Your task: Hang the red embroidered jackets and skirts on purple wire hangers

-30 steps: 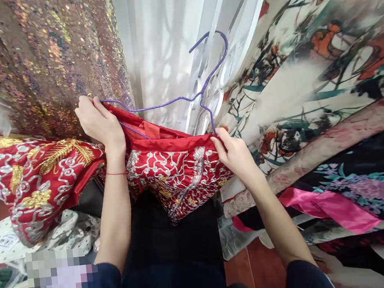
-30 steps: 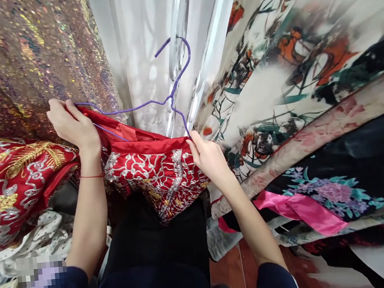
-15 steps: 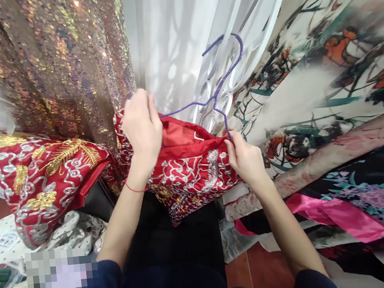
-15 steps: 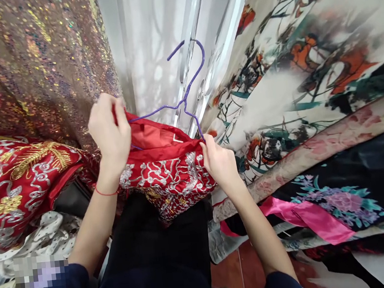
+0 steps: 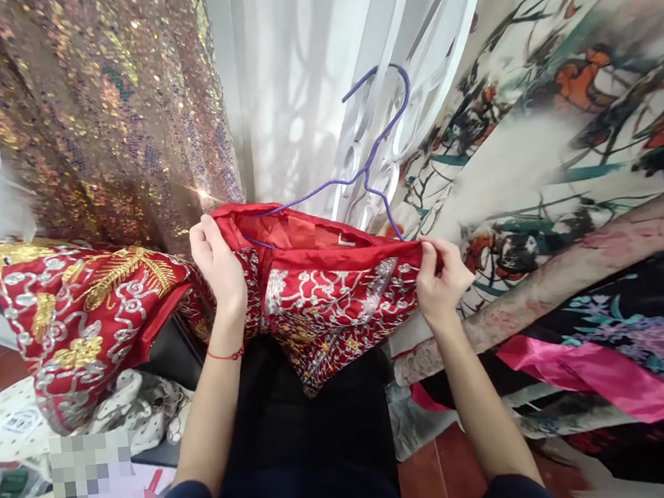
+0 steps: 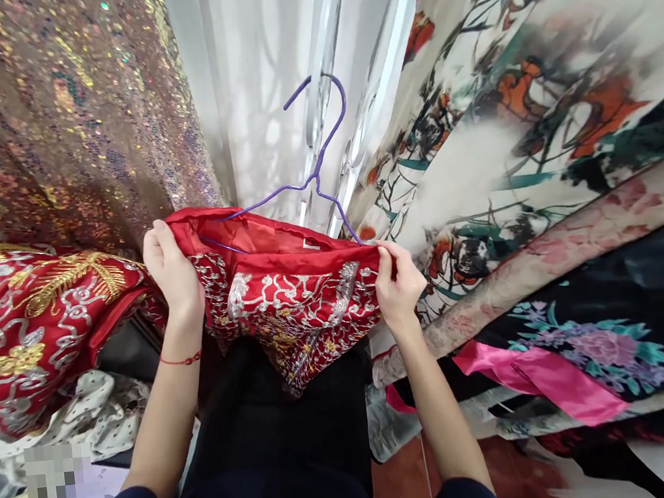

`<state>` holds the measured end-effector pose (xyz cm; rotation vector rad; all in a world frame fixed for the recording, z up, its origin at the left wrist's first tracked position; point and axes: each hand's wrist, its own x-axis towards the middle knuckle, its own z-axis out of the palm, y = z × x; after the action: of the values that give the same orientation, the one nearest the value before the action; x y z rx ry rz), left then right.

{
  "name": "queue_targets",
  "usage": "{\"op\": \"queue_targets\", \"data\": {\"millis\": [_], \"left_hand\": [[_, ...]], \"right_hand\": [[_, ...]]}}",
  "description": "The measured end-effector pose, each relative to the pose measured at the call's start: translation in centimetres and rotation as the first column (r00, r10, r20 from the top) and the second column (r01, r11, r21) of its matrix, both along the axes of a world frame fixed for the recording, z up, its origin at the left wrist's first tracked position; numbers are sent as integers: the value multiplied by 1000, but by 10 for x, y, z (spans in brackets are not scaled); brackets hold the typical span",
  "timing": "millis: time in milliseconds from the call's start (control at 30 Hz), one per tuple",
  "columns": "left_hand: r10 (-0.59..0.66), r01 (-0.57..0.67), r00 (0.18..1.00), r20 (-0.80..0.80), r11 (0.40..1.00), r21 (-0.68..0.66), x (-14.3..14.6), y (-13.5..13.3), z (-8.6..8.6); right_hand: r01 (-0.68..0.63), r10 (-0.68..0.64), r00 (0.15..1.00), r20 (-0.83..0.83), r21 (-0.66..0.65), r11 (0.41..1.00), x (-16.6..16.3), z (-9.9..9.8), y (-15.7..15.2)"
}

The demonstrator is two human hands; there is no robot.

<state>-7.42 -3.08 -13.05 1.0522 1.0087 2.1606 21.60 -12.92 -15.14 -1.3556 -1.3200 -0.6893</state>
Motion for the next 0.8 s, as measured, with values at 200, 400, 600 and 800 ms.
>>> {"op": "queue_targets", "data": {"millis": [200,400,600,800], "left_hand": [[-192,179,963,-188,980,-81,2,2,7],[-50,86,912,-407,994,70,-4,-1,25],[-138,114,824,-550,990,-78,-13,-8,31],[-252,126,640,-726,966,-224,-31,-15,62]], "right_hand": [[-33,35,991,126,-17,999,12,-3,-14],[-41,323,777,541,-468,883,-33,17,-18],[158,501,721,478,-818,553,-99,31,11],[10,357,802,479,-608,794,-123,72,41]]}}
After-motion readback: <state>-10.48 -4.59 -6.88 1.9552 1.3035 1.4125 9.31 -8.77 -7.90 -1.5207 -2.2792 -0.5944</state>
